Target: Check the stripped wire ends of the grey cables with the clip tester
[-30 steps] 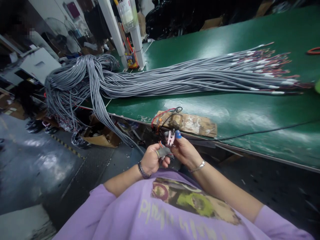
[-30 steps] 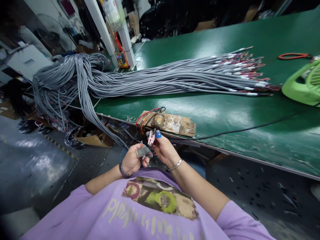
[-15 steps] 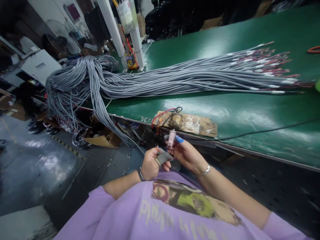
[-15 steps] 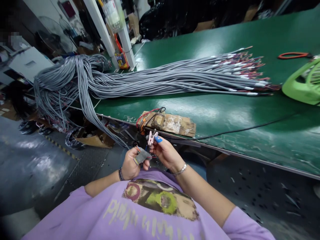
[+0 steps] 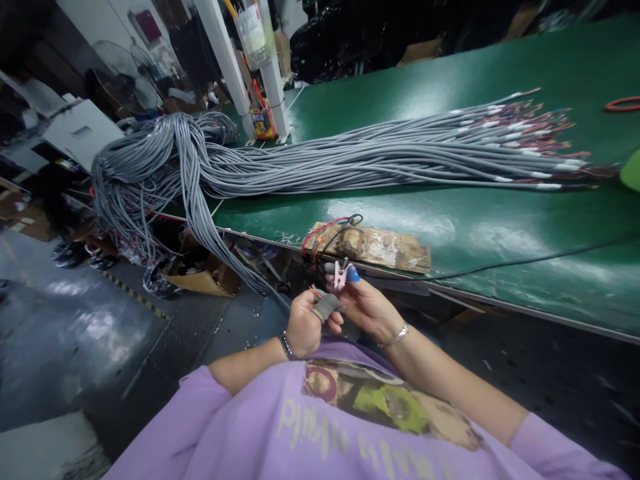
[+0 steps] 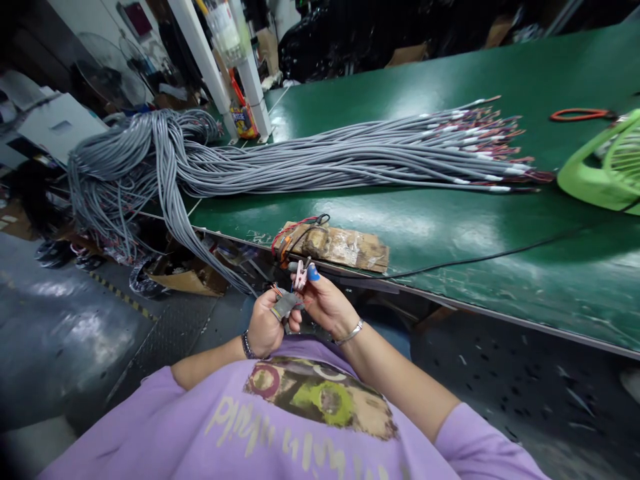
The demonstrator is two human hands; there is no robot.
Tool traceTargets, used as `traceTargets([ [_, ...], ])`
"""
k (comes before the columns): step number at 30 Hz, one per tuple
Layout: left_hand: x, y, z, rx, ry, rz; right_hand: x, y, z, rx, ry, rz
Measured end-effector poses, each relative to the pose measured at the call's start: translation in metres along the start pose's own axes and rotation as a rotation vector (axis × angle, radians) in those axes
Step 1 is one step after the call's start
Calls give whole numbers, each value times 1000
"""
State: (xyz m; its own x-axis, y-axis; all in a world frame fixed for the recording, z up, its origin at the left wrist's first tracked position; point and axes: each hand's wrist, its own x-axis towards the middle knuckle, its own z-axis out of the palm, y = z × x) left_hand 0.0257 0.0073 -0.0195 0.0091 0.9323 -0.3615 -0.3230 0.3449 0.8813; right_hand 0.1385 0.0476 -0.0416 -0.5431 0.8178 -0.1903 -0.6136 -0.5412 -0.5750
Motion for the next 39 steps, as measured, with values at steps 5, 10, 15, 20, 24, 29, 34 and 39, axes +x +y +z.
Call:
traceTargets([
  [5,0,1,1,13,13,-33,3,5,-7,-13,37,-56],
  [10,-3,4,4,27,16,-56,6,4,-6,29,127,-122],
  [15,-5,5,4,22,31,-55,5,4,-3,56,76,-97],
  [20,-4,4,3,32,25,-62,4,2,-2,67,97,-108],
  [24,-2,4,4,37,21,-56,2,4,-1,41,24,-71],
  [29,-2,5,5,42,19,-50,2,5,1,30,-1,-38],
  [34,-2,4,2,30,32,-23,3,4,1,17,114,-81],
  [39,-3,3,-1,23,27,-12,1,4,2,43,130,-64],
])
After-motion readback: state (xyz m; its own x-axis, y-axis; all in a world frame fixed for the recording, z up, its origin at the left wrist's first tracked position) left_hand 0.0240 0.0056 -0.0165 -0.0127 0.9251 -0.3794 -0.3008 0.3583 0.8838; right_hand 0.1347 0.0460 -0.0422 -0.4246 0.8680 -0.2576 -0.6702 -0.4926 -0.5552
